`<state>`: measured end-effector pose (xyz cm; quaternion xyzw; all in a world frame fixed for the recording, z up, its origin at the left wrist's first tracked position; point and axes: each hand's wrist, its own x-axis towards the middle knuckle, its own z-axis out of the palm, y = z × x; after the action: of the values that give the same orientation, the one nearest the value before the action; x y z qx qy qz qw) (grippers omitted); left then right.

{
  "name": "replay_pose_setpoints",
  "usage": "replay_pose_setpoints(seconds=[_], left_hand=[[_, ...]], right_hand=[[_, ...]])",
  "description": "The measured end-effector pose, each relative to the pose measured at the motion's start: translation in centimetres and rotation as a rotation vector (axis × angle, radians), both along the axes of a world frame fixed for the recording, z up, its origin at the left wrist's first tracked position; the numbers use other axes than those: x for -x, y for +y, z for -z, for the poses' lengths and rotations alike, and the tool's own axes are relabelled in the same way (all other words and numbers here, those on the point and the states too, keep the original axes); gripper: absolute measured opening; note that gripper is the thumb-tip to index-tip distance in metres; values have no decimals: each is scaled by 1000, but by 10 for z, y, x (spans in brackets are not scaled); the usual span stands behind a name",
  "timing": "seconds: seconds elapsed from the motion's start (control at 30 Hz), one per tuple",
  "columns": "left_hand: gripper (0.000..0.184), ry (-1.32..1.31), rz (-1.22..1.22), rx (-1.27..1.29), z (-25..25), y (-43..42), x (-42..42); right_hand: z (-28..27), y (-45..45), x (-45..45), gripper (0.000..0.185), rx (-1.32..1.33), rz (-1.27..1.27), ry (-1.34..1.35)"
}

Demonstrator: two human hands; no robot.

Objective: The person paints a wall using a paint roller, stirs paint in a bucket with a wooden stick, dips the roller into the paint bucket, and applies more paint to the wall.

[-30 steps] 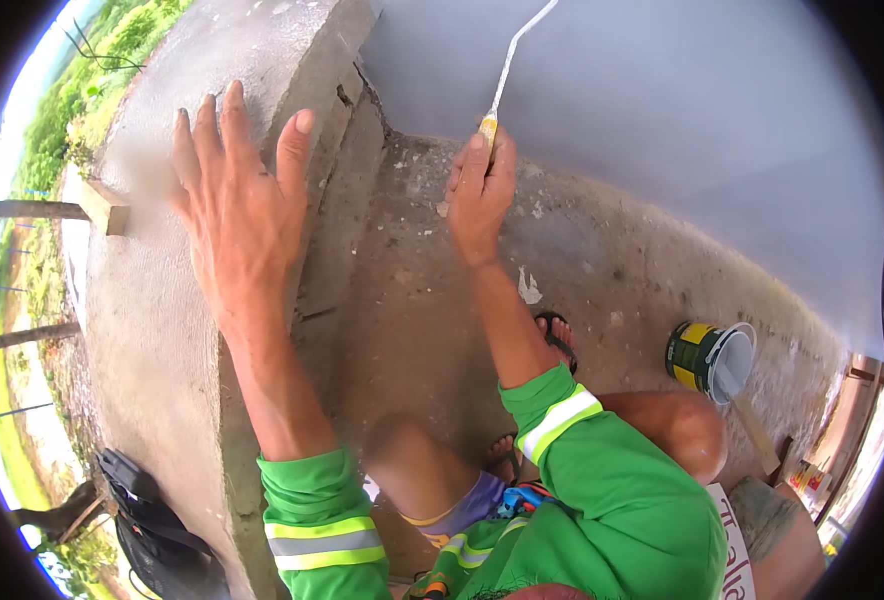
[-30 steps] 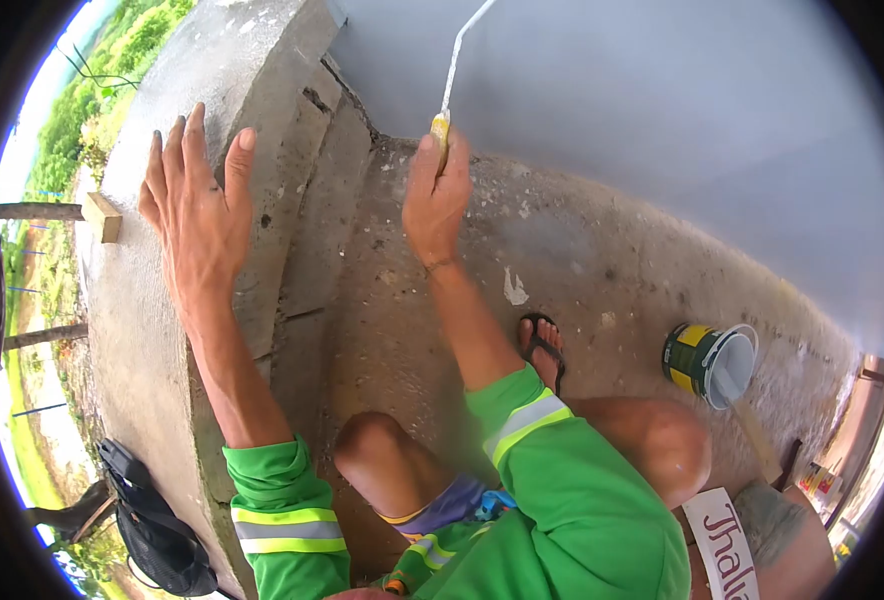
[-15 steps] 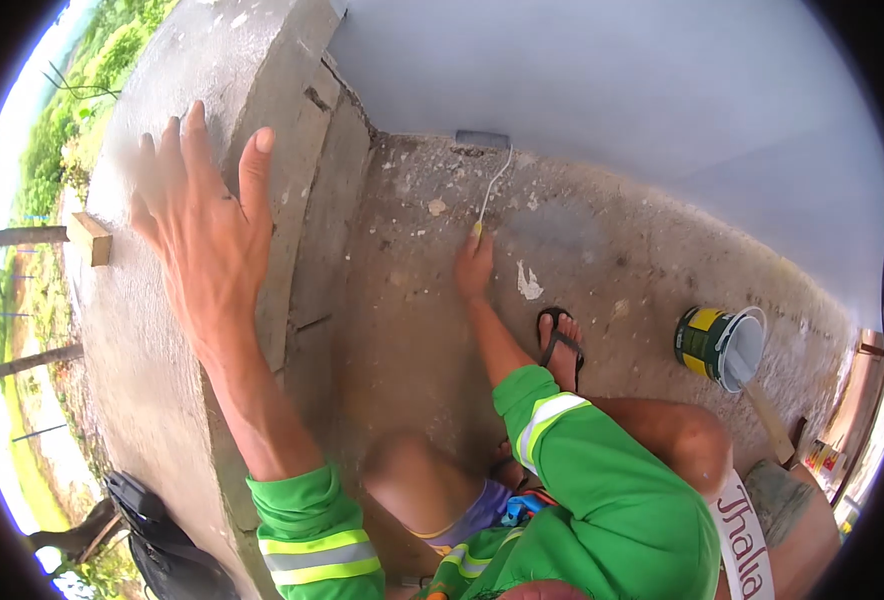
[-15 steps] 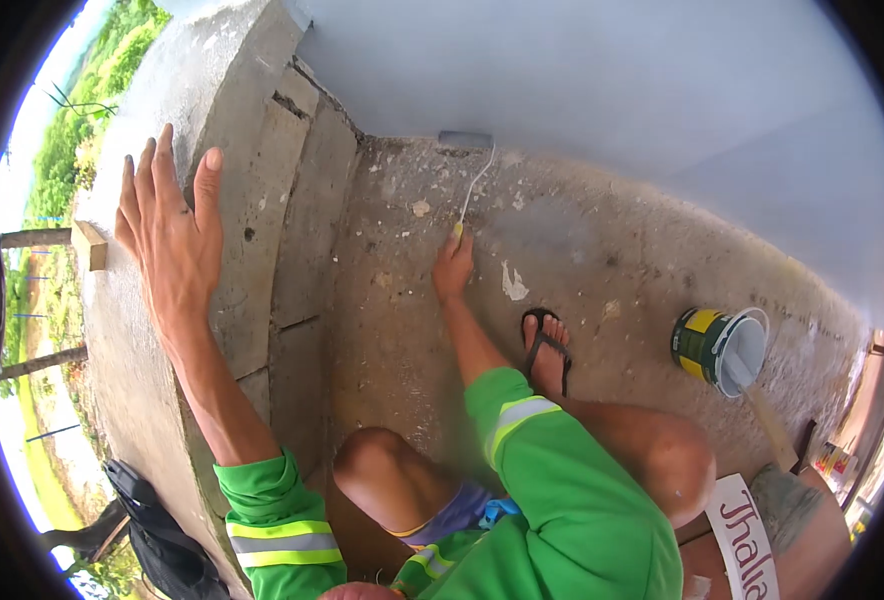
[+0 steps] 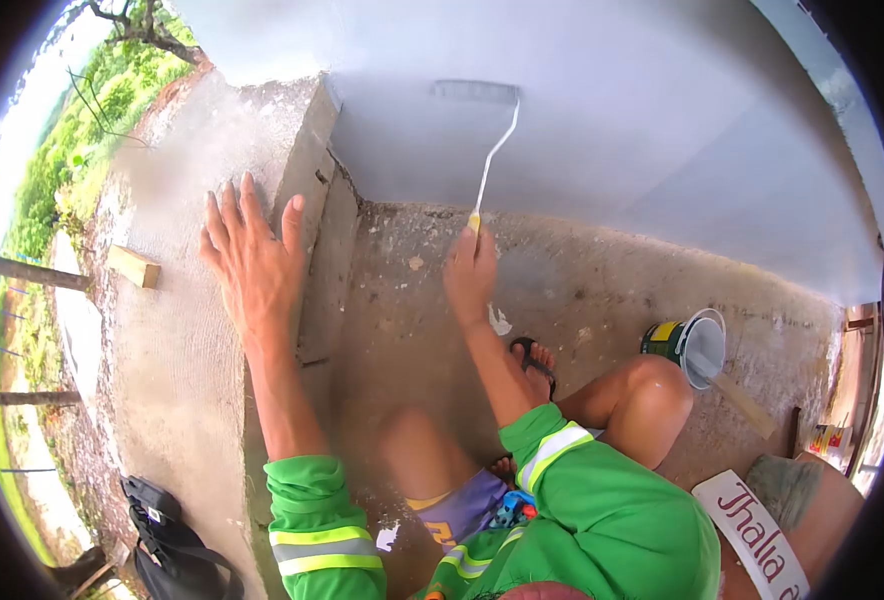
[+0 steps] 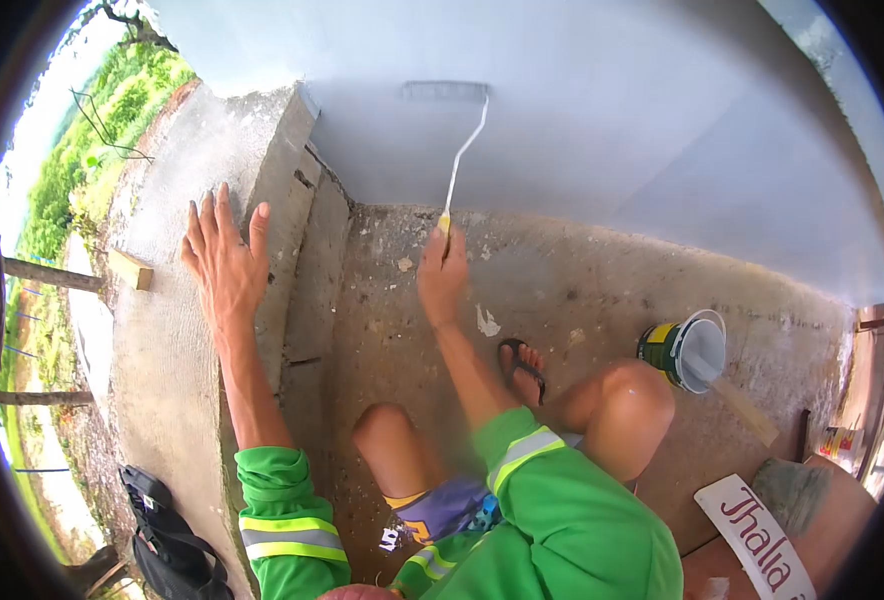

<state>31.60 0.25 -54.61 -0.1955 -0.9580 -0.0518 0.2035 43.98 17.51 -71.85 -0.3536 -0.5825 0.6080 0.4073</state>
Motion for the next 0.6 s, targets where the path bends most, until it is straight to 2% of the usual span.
replay_pose_setpoints(seconds=[0.17, 0.27, 0.37, 0.47, 0.6], left_hand=[[78, -17, -2, -29, -2, 0, 0], [77, -14, -6, -46, 0, 0, 1], [76, 10, 1, -35, 3, 0, 4], [73, 46, 26, 0, 3, 0, 4], [75, 60, 10, 45, 4, 0, 4]], right_hand=[[-84, 23, 8, 27, 1, -136, 264], [-95, 43, -11, 25, 4, -77, 276], [-46, 66, -37, 26, 3, -25, 128], [43, 70, -55, 25, -116, 23, -56], [105, 46, -65, 34, 11, 67, -255]])
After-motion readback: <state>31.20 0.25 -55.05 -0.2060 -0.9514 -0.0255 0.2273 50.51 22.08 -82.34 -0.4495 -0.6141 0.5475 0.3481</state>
